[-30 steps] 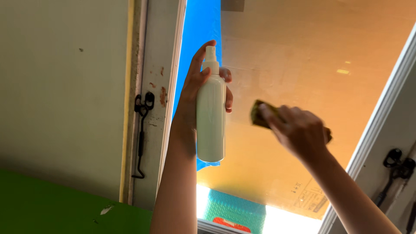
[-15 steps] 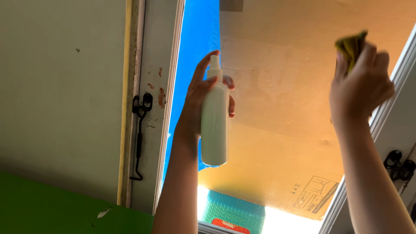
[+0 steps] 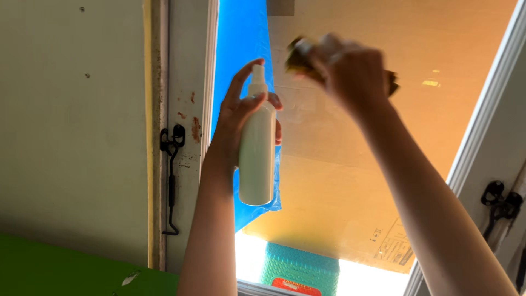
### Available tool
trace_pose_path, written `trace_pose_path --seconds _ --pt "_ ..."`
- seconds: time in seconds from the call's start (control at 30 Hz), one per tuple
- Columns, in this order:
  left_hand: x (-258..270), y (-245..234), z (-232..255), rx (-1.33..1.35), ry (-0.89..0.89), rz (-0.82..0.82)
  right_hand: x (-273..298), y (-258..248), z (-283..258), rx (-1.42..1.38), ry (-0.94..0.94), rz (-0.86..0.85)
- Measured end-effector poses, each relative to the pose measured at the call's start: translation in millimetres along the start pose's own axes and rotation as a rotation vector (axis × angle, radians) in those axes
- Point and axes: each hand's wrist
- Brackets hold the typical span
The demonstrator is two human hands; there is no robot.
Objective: The person cleans a glass pane in a door using a cloth and a spray bottle. The person wipes the glass repeatedly and holds a white spray bottle in the other hand.
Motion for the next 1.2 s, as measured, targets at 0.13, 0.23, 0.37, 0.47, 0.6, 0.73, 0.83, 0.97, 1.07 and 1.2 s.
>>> trace_pose_path --seconds 0.13,0.23,0.37,0.47,0.6,0.73,0.83,0.97,1.07,1.2 --pt "3.7 -5.5 7.3 0.041 0.020 -0.028 8.9 -14.2 -26.0 -0.114 -0.152 -0.069" --pt "3.1 -8.7 12.9 0.094 0.056 -0.084 26.0 -27.7 -39.2 -0.290 -0.209 -0.111" --pt "8.1 -10.1 20.2 0.068 0.085 -0.048 66.8 -38.0 -47.2 -0.356 -0.306 -0.063" --pt "12.0 -5.9 22.5 0.030 0.124 -0.041 98.5 -47.2 -47.0 -0.357 -0.340 -0.068" --pt "13.0 -0.9 18.0 0.062 0.119 -0.060 134.7 -59.5 -41.6 -0.295 -0.320 -0.036" --pt "14.4 3.2 9.1 0.068 0.061 -0.048 136.7 -45.2 -24.1 -0.164 -0.355 0.026" --pt "13.0 6.5 3.5 0.087 0.056 -0.061 123.2 -31.7 -0.6 -0.104 -0.297 0.048" --pt "14.3 6.2 0.3 0.033 0.049 -0.044 102.8 -19.0 22.8 -0.032 -0.221 0.158" --pt "13.7 2.5 -0.6 0.051 0.037 -0.043 91.3 -12.6 38.6 0.042 -0.165 0.166" --pt "12.5 -0.5 1.0 0.058 0.053 -0.012 74.6 -8.9 60.7 0.187 -0.107 0.191"
Point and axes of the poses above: each hand's wrist, its own x-axis away from the middle knuckle, its own y-axis out of the palm, z = x × y, and after that the axes turned 10 degrees about z, right-handed
